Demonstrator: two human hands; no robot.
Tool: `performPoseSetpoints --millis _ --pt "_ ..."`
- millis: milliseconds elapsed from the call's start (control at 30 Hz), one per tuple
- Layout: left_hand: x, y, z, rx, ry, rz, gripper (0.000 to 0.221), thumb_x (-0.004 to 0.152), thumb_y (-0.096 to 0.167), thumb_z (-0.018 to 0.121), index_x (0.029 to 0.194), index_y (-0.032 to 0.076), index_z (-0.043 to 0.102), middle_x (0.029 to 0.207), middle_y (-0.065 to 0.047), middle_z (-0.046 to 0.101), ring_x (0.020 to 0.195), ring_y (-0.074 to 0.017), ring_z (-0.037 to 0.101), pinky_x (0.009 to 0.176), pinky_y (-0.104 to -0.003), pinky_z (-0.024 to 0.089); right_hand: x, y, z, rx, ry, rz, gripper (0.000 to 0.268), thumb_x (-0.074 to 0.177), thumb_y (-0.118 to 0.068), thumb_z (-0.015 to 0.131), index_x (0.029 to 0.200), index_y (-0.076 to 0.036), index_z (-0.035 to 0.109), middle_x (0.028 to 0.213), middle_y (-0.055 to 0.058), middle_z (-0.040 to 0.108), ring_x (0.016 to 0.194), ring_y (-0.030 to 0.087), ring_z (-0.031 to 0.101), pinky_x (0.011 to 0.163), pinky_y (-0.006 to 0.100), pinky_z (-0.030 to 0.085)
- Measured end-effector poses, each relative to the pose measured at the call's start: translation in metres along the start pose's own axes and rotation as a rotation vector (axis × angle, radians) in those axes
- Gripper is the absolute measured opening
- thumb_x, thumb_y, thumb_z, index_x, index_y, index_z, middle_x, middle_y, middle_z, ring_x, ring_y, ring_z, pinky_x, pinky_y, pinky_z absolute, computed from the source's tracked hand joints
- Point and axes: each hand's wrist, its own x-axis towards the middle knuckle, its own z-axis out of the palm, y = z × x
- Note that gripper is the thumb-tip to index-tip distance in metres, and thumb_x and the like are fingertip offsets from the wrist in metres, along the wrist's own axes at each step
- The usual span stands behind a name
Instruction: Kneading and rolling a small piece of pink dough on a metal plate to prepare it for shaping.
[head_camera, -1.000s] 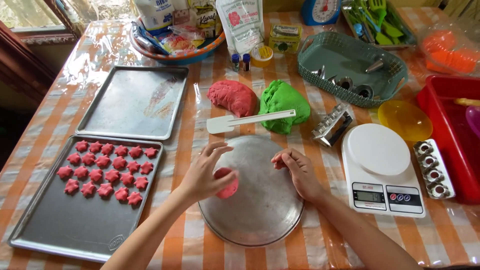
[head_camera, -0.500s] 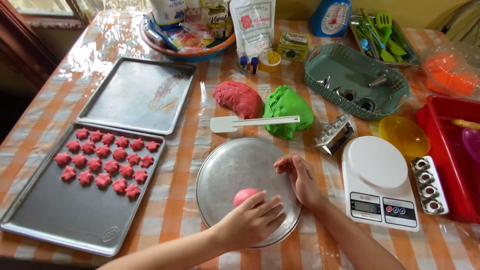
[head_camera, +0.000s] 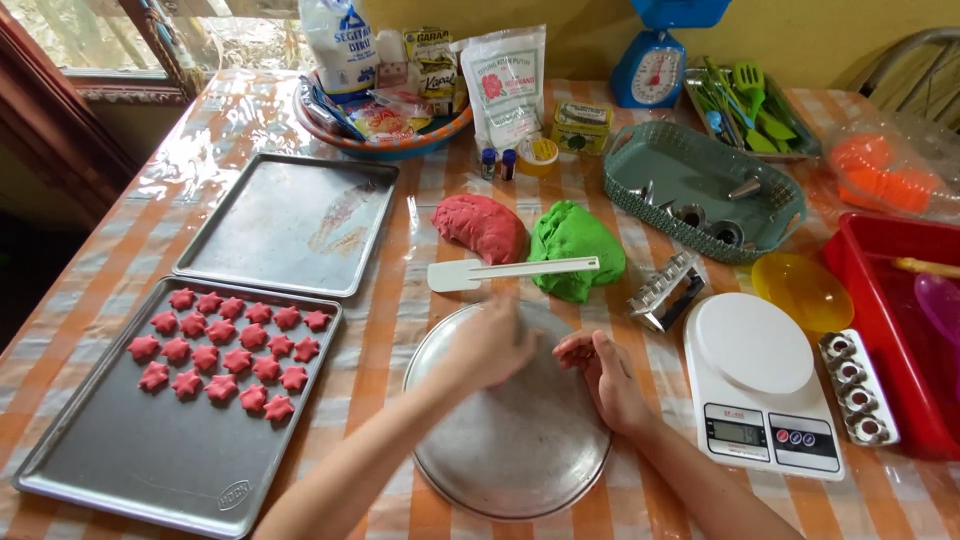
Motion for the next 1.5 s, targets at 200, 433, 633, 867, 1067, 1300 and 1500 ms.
performPoseSetpoints --millis 200,433,633,867,1067,1300,1500 --pt "-0.036 0.056 0.093 0.833 0.124 0.277 0.060 0.095 0.033 0.045 0.145 0.001 0.053 0.140 -0.021 0.060 0.135 -0.0434 0.050 0.113 -0.063 0.033 0.001 -0.005 -0.009 0.266 -0.012 0.161 0.068 0.106 -0.063 0.037 0.092 -0.005 0.071 0.085 0.007 0.068 0.082 0.018 0.060 0.080 0.032 0.044" --pt "-0.132 0.051 0.039 0.507 0.232 0.699 0.050 0.093 0.027 0.048 0.128 -0.001 0.069 0.132 -0.019 0.068 0.133 -0.0363 0.057 0.116 -0.051 0.034 0.002 -0.013 -0.004 0.282 -0.040 0.144 0.069 0.106 -0.059 0.039 0.094 0.000 0.071 0.086 0.012 0.070 0.079 0.021 0.064 0.072 0.033 0.048" --pt "-0.121 0.017 -0.021 0.490 0.382 0.604 0.042 0.095 0.019 0.065 0.135 0.008 0.061 0.144 -0.008 0.060 0.129 -0.0258 0.058 0.090 -0.040 0.052 0.000 -0.021 0.000 0.219 -0.043 0.128 0.060 0.106 -0.053 0.045 0.095 0.000 0.072 0.086 0.012 0.072 0.077 0.020 0.066 0.071 0.031 0.051" --pt "-0.032 0.010 -0.037 -0.005 -0.031 -0.001 0.065 0.101 0.057 0.039 0.140 0.006 0.053 0.125 -0.013 0.067 0.117 -0.0331 0.062 0.093 -0.053 0.048 0.000 -0.022 0.000 0.180 -0.065 0.110 0.056 0.107 -0.050 0.045 0.098 -0.001 0.073 0.088 0.011 0.072 0.080 0.019 0.065 0.074 0.031 0.051" --pt "-0.027 0.050 0.061 0.834 0.099 0.317 0.036 0.093 0.032 0.051 0.114 0.011 0.070 0.112 -0.017 0.068 0.096 -0.0344 0.063 0.081 -0.048 0.044 0.002 -0.017 -0.001 0.202 -0.027 0.135 0.059 0.106 -0.051 0.045 0.095 0.001 0.071 0.084 0.013 0.072 0.077 0.021 0.065 0.075 0.032 0.049" --pt "-0.126 0.071 0.051 0.669 0.384 0.655 0.021 0.087 0.011 0.057 0.095 0.005 0.075 0.100 -0.015 0.074 0.110 -0.0383 0.062 0.081 -0.041 0.045 -0.001 -0.028 0.001 0.216 -0.050 0.161 0.058 0.108 -0.048 0.042 0.098 0.001 0.070 0.086 0.014 0.070 0.079 0.022 0.065 0.073 0.032 0.052" --pt "-0.126 0.020 0.010 0.472 0.165 0.469 0.064 0.090 0.063 0.065 0.132 0.015 0.065 0.140 -0.013 0.057 0.126 -0.0307 0.053 0.093 -0.055 0.043 0.000 -0.021 -0.002 0.211 -0.041 0.179 0.054 0.107 -0.046 0.047 0.098 0.000 0.072 0.086 0.014 0.072 0.076 0.021 0.064 0.072 0.031 0.050"
